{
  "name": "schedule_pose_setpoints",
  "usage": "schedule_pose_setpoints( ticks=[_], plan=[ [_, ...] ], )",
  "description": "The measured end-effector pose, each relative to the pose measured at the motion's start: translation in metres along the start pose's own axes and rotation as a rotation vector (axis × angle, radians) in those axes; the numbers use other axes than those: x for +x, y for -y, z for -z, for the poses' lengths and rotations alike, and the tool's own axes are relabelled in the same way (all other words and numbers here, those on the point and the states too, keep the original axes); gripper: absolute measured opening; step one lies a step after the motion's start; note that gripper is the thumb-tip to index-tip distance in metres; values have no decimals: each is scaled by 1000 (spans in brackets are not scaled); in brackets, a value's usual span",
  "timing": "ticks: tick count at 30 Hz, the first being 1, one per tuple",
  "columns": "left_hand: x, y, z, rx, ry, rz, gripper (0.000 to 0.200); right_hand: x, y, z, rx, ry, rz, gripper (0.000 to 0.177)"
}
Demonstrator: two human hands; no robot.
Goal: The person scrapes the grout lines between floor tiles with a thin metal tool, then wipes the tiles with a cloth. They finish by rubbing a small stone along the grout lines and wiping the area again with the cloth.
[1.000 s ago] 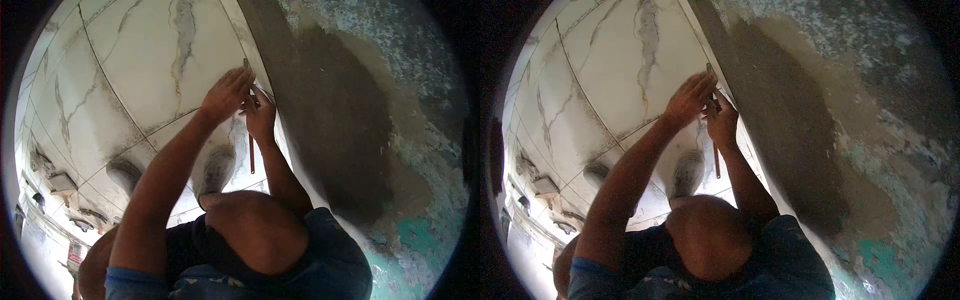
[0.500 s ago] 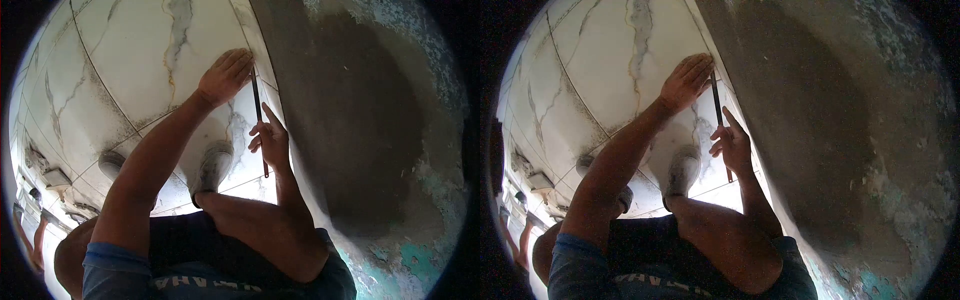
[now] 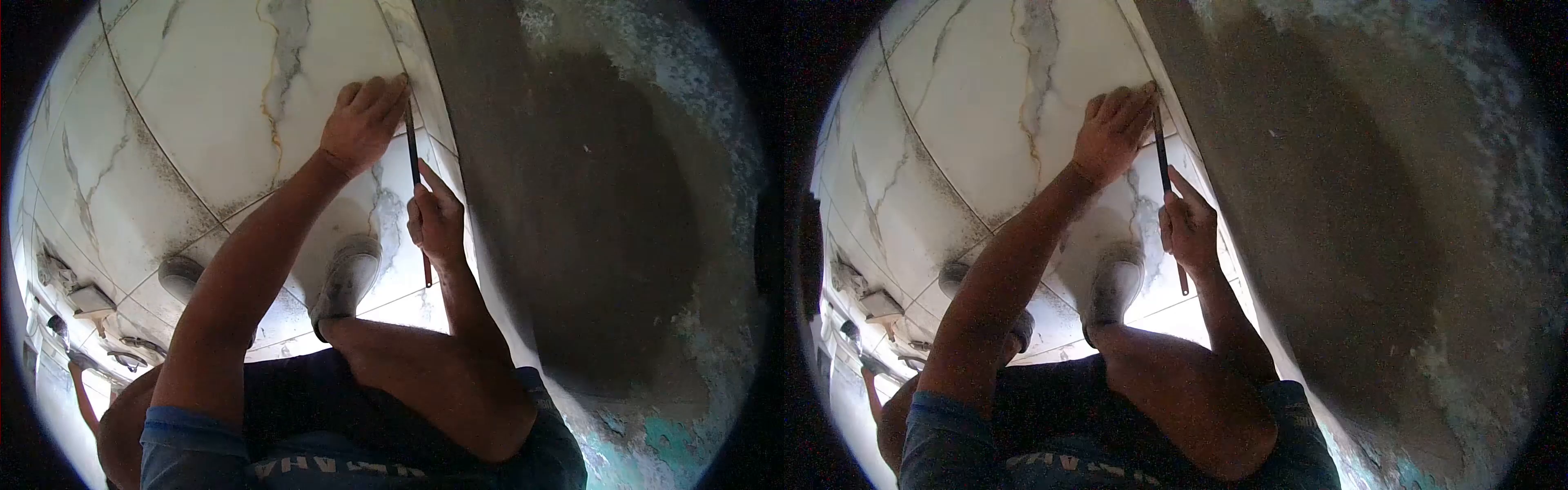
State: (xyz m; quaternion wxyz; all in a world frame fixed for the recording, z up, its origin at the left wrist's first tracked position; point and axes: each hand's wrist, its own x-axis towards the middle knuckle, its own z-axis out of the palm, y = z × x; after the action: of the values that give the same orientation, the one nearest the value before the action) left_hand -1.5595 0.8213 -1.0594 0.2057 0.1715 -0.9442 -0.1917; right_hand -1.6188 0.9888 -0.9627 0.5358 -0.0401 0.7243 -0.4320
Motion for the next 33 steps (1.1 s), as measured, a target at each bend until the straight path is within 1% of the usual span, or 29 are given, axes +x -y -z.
schedule_pose_setpoints(
  ticks=[2,3,4,5,7,8,9,11,12,13,14,17,19,20,21,23,24,27,29,31,33],
  plan=[
    [-3,-1,-1,-52,59,63,54,-1,-14,6,-30,-3,14,42],
    [-4,-1,-1,-50,58,61,54,2,-18,8,-58,4,54,42],
    [-4,-2,-1,-40,76,42,54,-2,-20,9,83,20,30,43],
    [-3,-2,-1,-34,97,22,53,0,-22,10,84,19,39,43],
    [1,2,0,-35,99,25,52,5,-18,8,181,74,28,43],
    [-1,0,0,-44,113,36,52,5,-19,7,132,7,-47,44],
    [-2,-1,-2,-52,120,39,52,6,-22,8,132,2,-58,44],
    [-3,-2,-3,-113,26,56,50,2,-26,10,229,27,-12,44],
    [-5,-3,-2,-110,26,55,50,-2,-23,10,159,7,-2,43],
    [-3,-3,-2,-107,51,53,49,2,-20,10,159,11,16,43],
    [-1,-2,-2,-107,78,50,48,4,-20,10,167,19,-1,43],
    [1,1,-2,-81,51,38,47,7,-18,8,182,4,-74,41],
    [-4,-3,-4,-88,94,52,47,4,-21,6,224,-5,-36,40],
    [-2,-3,-1,-76,117,53,47,0,-16,8,170,-1,-25,41],
    [0,0,-3,-62,104,45,47,3,-15,8,171,6,-5,41],
    [-2,-1,-9,-90,31,60,48,8,-18,11,172,16,-65,41],
    [3,3,-5,-62,37,77,48,18,-19,9,28,30,38,41],
    [5,2,5,-66,109,63,48,13,-13,3,119,-6,-53,41],
    [2,0,2,-79,84,58,50,5,-17,6,150,21,-5,41],
    [1,-1,-3,-71,44,30,52,6,-16,6,113,7,-21,42],
    [1,5,-5,-85,74,37,54,15,-12,3,106,27,-16,42]
  ],
)
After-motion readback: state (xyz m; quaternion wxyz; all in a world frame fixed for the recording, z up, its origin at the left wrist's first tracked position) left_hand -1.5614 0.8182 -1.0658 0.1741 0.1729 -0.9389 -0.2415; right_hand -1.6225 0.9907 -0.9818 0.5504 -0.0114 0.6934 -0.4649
